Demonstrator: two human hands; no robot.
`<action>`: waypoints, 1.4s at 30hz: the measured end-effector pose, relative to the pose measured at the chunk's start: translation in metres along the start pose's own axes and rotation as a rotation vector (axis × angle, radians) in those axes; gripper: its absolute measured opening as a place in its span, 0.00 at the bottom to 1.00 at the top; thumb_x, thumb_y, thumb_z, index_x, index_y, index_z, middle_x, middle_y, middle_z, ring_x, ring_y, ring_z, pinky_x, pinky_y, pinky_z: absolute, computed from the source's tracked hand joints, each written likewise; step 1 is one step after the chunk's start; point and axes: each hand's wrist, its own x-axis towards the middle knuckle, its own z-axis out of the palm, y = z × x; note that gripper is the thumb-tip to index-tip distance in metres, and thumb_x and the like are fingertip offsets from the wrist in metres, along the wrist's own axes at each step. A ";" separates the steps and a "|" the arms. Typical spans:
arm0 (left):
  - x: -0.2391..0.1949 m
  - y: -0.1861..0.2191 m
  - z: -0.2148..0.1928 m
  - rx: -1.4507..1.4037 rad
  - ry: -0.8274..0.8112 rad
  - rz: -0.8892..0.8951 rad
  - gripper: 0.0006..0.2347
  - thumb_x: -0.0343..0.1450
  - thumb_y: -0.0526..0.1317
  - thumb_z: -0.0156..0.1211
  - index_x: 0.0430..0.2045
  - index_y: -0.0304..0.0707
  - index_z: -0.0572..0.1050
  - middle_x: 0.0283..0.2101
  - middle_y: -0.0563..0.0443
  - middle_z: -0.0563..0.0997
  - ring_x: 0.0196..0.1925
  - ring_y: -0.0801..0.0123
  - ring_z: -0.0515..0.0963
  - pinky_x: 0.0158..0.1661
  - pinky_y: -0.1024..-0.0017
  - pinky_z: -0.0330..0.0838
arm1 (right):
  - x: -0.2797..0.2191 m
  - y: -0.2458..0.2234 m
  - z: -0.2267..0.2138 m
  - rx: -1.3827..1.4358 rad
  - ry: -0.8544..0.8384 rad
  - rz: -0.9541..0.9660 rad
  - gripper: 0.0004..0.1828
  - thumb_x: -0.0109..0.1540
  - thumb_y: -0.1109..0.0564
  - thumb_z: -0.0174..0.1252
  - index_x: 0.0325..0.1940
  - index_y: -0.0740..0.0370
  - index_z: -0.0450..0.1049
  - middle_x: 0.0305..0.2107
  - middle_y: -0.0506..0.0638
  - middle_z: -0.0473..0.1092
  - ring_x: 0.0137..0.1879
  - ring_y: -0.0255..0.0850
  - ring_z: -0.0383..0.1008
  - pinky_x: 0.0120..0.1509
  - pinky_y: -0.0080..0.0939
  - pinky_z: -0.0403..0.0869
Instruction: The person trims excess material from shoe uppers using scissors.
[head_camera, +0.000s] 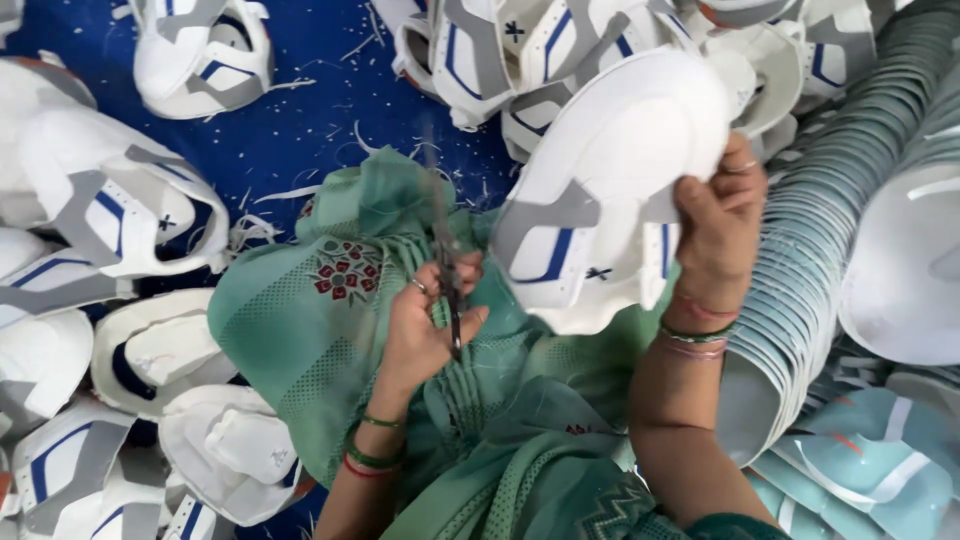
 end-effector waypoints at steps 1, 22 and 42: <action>0.000 0.006 0.004 -0.002 -0.009 -0.002 0.18 0.65 0.34 0.72 0.46 0.31 0.72 0.60 0.44 0.80 0.56 0.68 0.80 0.57 0.68 0.75 | -0.001 -0.005 -0.008 -0.004 0.009 -0.002 0.20 0.68 0.66 0.61 0.65 0.67 0.69 0.52 0.50 0.74 0.56 0.34 0.75 0.68 0.35 0.72; 0.010 -0.040 0.073 0.474 -0.007 -0.169 0.21 0.62 0.38 0.80 0.44 0.32 0.75 0.39 0.44 0.83 0.40 0.64 0.80 0.44 0.72 0.75 | -0.210 0.043 -0.033 -0.129 0.265 0.748 0.14 0.74 0.57 0.50 0.58 0.70 0.72 0.43 0.53 0.78 0.47 0.42 0.81 0.55 0.42 0.81; -0.035 -0.063 0.036 1.035 -0.170 0.149 0.26 0.61 0.30 0.59 0.57 0.21 0.70 0.52 0.33 0.78 0.52 0.42 0.77 0.56 0.54 0.70 | -0.124 0.044 -0.037 -0.889 0.288 0.145 0.04 0.69 0.67 0.62 0.43 0.69 0.72 0.42 0.52 0.78 0.43 0.30 0.75 0.50 0.29 0.74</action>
